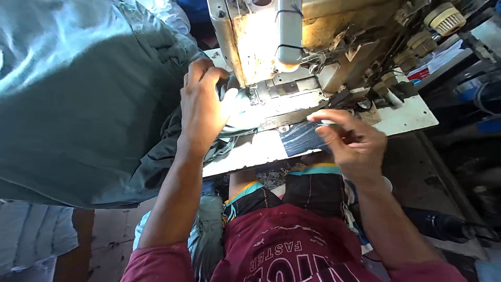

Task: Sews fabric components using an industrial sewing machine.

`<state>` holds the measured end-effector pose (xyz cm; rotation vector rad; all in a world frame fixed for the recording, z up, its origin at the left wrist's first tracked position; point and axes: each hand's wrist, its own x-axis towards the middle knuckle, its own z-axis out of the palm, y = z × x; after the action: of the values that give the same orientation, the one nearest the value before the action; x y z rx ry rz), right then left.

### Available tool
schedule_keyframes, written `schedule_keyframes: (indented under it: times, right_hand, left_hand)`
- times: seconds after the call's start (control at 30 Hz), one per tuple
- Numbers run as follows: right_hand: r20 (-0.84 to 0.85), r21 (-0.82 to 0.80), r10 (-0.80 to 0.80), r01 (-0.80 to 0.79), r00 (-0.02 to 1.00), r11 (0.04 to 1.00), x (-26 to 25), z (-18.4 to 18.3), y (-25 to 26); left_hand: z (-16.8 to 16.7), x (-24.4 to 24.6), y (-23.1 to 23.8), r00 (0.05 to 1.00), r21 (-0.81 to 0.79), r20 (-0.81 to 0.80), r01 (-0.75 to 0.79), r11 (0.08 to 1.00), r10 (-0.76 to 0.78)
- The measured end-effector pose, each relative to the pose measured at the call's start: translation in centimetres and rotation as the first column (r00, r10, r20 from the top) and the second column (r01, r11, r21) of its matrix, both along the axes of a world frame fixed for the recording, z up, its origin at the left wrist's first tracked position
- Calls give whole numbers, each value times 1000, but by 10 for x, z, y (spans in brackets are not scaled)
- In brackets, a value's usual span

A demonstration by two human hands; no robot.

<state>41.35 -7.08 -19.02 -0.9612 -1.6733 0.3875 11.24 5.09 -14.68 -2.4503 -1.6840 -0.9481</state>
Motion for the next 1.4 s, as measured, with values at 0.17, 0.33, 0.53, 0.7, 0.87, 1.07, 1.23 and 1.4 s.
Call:
schedule_keyframes:
  times: [0.17,0.33,0.53,0.7,0.87,1.07,1.23,1.4]
  right_hand:
    - [14,147,-141,137,990,980,49,36,-4]
    - [-41,180,-317,319,947,930,114,49,8]
    - [-221,3,-477,490,851,872,154,60,30]
    - [-260,-72,-536,537,803,840,194,48,53]
    - [-229,-120,-543,530,808,839,201,69,92]
    - [-239,-251,-207,146,949,957,222,81,135]
    - [-215,-289,-107,42,971,956,235,85,155]
    - [-128,-412,-444,360,887,837,223,97,159]
  left_hand:
    - [-5,16,31,988,-331,-133,-123,936,83]
    - [-8,28,31,961,-328,-251,-199,923,118]
    - [-21,42,25,953,-245,-264,-219,945,152]
    - [-41,38,26,954,-98,-231,-217,971,190]
    - [-46,39,22,956,-79,-207,-228,971,207]
    - [-44,40,22,958,-76,-213,-214,974,194]
    - [-44,39,21,968,-61,-180,-188,980,174]
    - [-50,40,21,963,-10,-170,-213,977,208]
